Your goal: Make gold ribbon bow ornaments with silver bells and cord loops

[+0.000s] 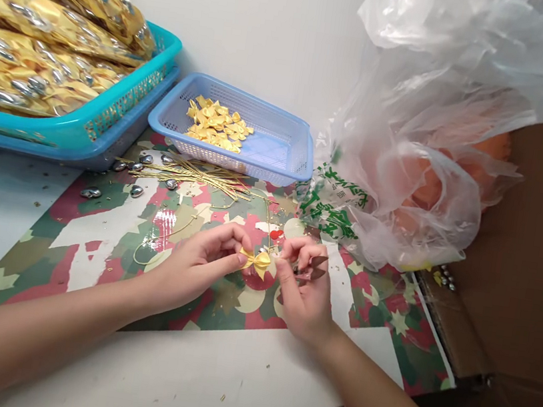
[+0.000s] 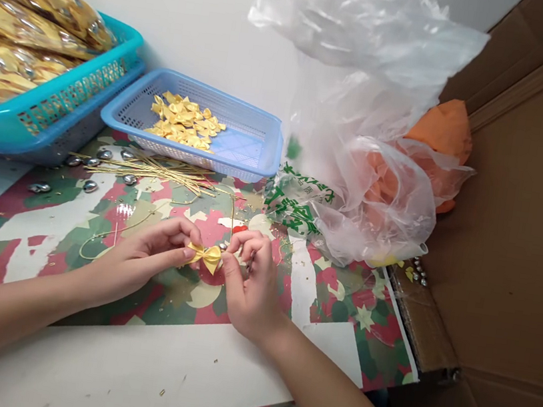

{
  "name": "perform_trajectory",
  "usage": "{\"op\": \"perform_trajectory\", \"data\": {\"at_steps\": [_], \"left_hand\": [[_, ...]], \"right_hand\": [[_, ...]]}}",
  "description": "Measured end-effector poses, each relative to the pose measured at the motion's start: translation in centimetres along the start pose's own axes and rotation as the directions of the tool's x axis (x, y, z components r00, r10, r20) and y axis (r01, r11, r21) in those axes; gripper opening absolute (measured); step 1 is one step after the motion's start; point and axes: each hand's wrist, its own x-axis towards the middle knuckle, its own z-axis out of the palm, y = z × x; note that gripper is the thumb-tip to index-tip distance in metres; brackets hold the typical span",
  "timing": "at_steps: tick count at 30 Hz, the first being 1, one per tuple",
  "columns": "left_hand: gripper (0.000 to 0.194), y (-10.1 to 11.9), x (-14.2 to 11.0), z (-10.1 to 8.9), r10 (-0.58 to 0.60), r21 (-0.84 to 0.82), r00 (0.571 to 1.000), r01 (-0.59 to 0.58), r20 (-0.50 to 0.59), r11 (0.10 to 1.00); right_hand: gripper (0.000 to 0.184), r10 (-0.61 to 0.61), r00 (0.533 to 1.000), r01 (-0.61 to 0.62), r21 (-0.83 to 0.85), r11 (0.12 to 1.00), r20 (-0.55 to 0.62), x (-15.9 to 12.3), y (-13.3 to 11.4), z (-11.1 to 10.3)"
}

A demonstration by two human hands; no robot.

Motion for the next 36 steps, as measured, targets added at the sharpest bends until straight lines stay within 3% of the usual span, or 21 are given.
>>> {"op": "perform_trajectory", "data": {"at_steps": [3, 6, 10, 13, 19, 22, 25, 29, 36], "left_hand": [[0.01, -0.2, -0.2, -0.1, 0.023, 0.043, 1.0, -0.023, 0.005, 0.999], [0.018, -0.4, -0.4, -0.1, 0.055, 0.11, 0.998, -0.055, 0.004, 0.992], [0.018, -0.7, -0.8, 0.1, 0.107, 0.238, 0.994, -0.102, -0.011, 0.966], [0.012, -1.0, -0.9, 0.2, 0.156, 0.321, 0.988, -0.142, -0.02, 0.936], [0.01, -0.8, -0.8, 0.1, 0.296, 0.357, 0.954, -0.262, -0.044, 0.897], [0.009, -0.7, -0.7, 0.1, 0.361, 0.384, 0.927, -0.297, -0.106, 0.874], [0.005, -0.6, -0.7, 0.2, 0.252, 0.235, 0.96, -0.218, -0.124, 0.947], [0.006, -0.4, -0.7, -0.1, 0.072, -0.019, 0.997, -0.071, 0.035, 0.997], [0.019, -0.5, -0.5, -0.5, 0.092, -0.146, 0.993, -0.08, 0.077, 0.986]], "right_hand": [[0.021, 0.012, 0.993, -0.022, -0.085, 0.996, -0.116, 0.3, 0.3, -0.5], [0.023, 0.091, 0.984, -0.108, -0.105, 0.989, -0.153, 0.4, 0.4, -0.9], [0.034, 0.161, 0.987, -0.161, 0.0, 0.987, -0.01, 0.4, -0.2, -1.0], [0.039, 0.089, 0.994, -0.092, 0.041, 0.995, 0.068, 0.3, -0.6, -0.7], [0.035, -0.089, 0.994, 0.089, -0.002, 0.996, 0.056, 0.1, -0.6, -0.6], [0.036, -0.164, 0.984, 0.166, -0.02, 0.986, 0.069, 0.1, -0.6, -0.7], [0.036, -0.307, 0.95, 0.312, -0.1, 0.945, 0.067, 0.3, -0.7, -0.8], [0.037, -0.412, 0.906, 0.423, -0.163, 0.892, 0.096, 0.6, -1.0, -1.0], [0.037, -0.463, 0.877, 0.48, -0.235, 0.845, 0.129, 0.4, -0.7, -0.9]]}}
